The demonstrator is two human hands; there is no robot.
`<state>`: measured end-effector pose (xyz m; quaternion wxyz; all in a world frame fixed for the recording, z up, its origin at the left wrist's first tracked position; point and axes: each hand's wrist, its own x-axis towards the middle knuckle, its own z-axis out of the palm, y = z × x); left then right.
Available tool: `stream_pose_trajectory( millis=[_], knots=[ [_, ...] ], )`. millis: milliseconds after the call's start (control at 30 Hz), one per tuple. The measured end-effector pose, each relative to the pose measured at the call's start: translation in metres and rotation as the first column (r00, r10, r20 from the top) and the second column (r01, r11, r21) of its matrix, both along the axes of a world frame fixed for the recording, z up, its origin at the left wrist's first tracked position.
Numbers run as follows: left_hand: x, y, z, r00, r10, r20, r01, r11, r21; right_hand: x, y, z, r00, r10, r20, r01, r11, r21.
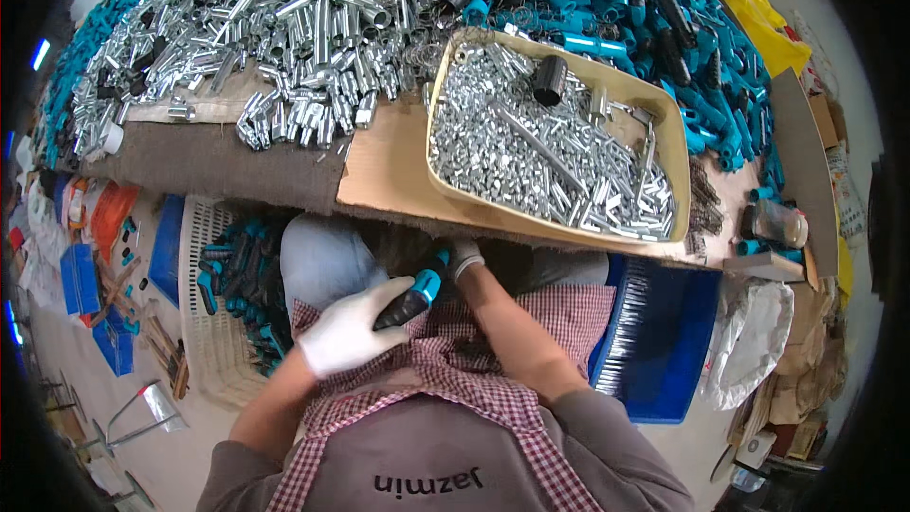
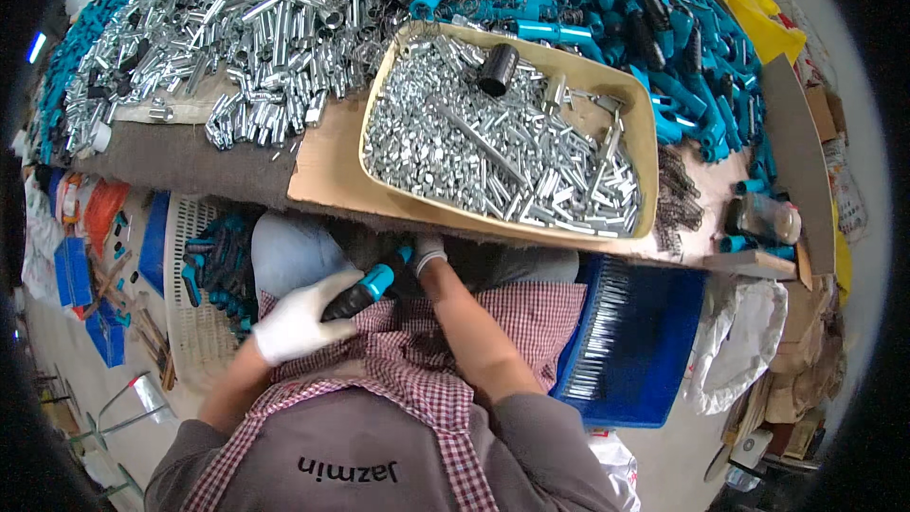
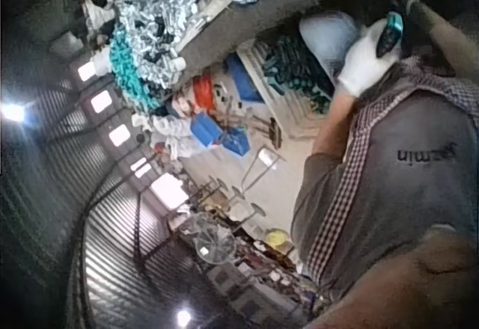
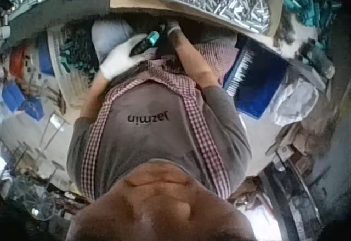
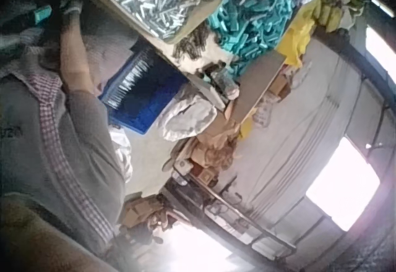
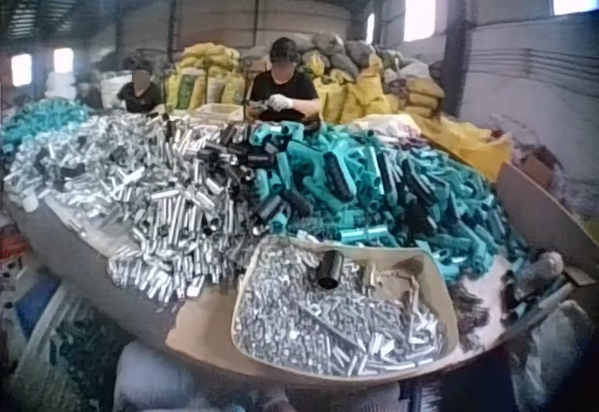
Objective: Assembling the internal rod and external plastic housing of handheld tools.
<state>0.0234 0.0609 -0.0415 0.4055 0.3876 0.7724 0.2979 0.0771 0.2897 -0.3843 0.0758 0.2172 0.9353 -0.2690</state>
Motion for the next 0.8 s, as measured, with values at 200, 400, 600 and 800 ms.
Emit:
stream_pose_trajectory(
  millis=[200,400,600,800],
  knots=[
    [0.022,-0.008,-0.079,0.96,0.203,-0.191,-0.211,0.977,-0.023,-0.025,-0.045,0.04,0.665,0.521,0.535,-0.434,0.853,-0.291],
    [0.021,0.0,-0.104,0.956,0.159,-0.245,-0.175,0.984,-0.045,-0.032,-0.033,0.061,0.831,0.437,0.343,-0.378,0.897,-0.229],
    [0.02,0.013,-0.11,0.949,0.163,-0.271,-0.177,0.984,-0.025,-0.008,-0.039,0.068,0.917,0.379,0.122,-0.35,0.914,-0.207],
    [0.033,0.047,-0.149,0.955,0.139,-0.262,-0.173,0.978,-0.113,-0.027,-0.037,0.086,0.966,0.239,-0.094,-0.254,0.946,-0.203]
  ],
)
